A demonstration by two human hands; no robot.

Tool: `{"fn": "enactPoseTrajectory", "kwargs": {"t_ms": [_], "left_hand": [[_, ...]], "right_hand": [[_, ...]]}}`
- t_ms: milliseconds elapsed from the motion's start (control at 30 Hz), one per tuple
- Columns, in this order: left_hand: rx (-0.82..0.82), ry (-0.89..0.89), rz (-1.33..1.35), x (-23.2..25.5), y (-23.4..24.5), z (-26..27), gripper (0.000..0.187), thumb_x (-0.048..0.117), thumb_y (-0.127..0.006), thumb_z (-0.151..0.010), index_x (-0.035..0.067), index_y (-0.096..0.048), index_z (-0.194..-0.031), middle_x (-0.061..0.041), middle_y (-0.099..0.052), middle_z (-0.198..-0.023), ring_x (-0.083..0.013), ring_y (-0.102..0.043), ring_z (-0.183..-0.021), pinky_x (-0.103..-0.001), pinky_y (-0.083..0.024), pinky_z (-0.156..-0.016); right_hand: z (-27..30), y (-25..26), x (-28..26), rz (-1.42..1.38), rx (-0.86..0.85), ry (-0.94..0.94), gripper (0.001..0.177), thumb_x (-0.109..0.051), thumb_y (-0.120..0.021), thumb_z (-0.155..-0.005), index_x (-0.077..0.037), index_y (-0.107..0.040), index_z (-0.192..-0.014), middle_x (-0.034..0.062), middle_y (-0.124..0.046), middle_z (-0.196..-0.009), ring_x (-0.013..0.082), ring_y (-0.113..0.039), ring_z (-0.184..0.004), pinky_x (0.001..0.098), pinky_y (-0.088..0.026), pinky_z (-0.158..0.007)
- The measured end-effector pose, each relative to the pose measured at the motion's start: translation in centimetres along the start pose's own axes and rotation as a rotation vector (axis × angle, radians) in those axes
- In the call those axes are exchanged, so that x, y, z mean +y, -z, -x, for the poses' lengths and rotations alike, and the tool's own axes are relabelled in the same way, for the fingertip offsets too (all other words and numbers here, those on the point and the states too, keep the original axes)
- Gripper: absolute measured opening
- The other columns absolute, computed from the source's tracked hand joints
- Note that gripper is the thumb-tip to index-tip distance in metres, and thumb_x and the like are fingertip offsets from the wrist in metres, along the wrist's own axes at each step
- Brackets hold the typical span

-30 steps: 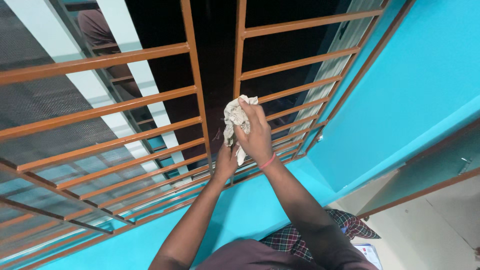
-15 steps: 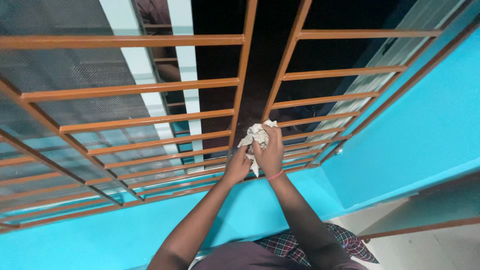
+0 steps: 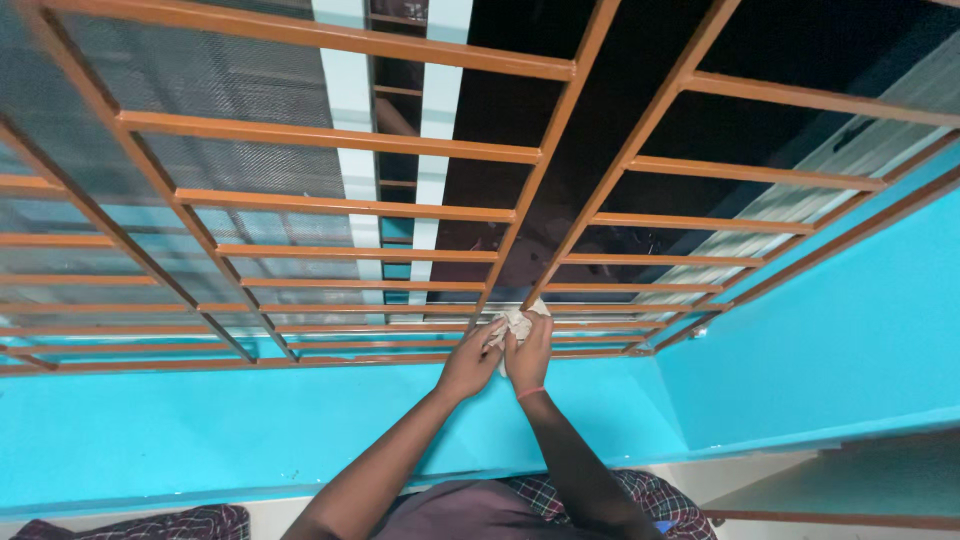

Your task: The person wipes the horizontal and vertical bars of a metal window grill using a cloth, moving their hand along different sections of the frame.

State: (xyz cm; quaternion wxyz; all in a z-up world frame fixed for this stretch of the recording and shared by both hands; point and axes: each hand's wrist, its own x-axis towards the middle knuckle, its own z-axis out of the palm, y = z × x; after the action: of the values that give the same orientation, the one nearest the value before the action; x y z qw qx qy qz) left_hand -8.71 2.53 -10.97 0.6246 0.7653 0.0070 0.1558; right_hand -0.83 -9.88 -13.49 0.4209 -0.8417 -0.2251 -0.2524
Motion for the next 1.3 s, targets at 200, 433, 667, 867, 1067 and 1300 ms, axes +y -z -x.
{"fn": "enactPoseTrajectory", "kwargs": {"t_ms": [200,433,667,867,1067,1300], "left_hand": [[0.076,-0.059,0.03,-1.9,1.1,1.6,0.041,0.01,-0.065,-0.094,0.007,-0.061,-0.134,-0.015,-0.062,-0.129,-0.024,-0.067,-0.117,-0.035,-0.057,-0.094],[0.207,0.009,0.004,-2.9,6.3,4.5,0.033,0.009,-0.064,-0.095,0.007,-0.066,-0.127,-0.011,-0.068,-0.118,-0.0201,-0.071,-0.104,-0.032,-0.056,-0.091],[0.266,0.079,-0.052,-2.8,15.2,7.2,0.029,0.013,-0.065,-0.096,0.008,-0.068,-0.124,-0.009,-0.068,-0.118,-0.0186,-0.071,-0.104,-0.031,-0.056,-0.09],[0.266,0.09,-0.054,-3.9,24.1,10.3,0.026,0.015,-0.063,-0.098,0.008,-0.068,-0.122,-0.009,-0.069,-0.118,-0.0171,-0.071,-0.105,-0.031,-0.056,-0.094],[0.229,0.058,-0.042,-5.2,29.9,12.8,0.025,0.017,-0.063,-0.099,0.007,-0.069,-0.121,-0.01,-0.071,-0.117,-0.0187,-0.071,-0.106,-0.033,-0.056,-0.095],[0.144,-0.011,-0.019,-3.6,33.1,13.8,0.026,0.018,-0.062,-0.1,0.004,-0.068,-0.122,-0.011,-0.073,-0.122,-0.0208,-0.072,-0.11,-0.035,-0.056,-0.096]], "right_hand": [[3.8,-2.5,3.0,0.023,-0.129,-0.14,0.046,-0.004,-0.076,-0.077,-0.002,-0.054,-0.118,0.021,-0.062,-0.118,0.0435,-0.061,-0.113,0.0481,-0.049,-0.096],[7.1,-4.4,2.1,-0.454,-0.453,-0.855,0.047,-0.004,-0.073,-0.08,0.005,-0.056,-0.123,0.0235,-0.068,-0.11,0.0414,-0.069,-0.101,0.0498,-0.058,-0.087],[2.4,-10.1,-2.0,-0.912,-0.147,-0.968,0.032,-0.012,-0.07,-0.094,0.009,-0.065,-0.116,0.0162,-0.068,-0.106,0.0264,-0.065,-0.101,0.0395,-0.052,-0.088],[1.7,-12.0,-5.3,-0.579,0.201,-1.076,0.046,-0.01,-0.075,-0.089,0.007,-0.06,-0.13,0.0172,-0.069,-0.117,0.0276,-0.067,-0.102,0.0435,-0.057,-0.085],[-0.2,-11.6,-6.4,-0.955,0.423,-0.947,0.046,-0.003,-0.062,-0.097,0.005,-0.052,-0.141,0.0122,-0.066,-0.119,0.0222,-0.068,-0.1,0.0399,-0.06,-0.086],[-3.2,-7.9,-11.2,-0.695,0.542,-0.449,0.061,0.012,-0.053,-0.098,0.006,-0.042,-0.157,0.0124,-0.056,-0.137,0.0201,-0.06,-0.117,0.0308,-0.049,-0.099]]}}
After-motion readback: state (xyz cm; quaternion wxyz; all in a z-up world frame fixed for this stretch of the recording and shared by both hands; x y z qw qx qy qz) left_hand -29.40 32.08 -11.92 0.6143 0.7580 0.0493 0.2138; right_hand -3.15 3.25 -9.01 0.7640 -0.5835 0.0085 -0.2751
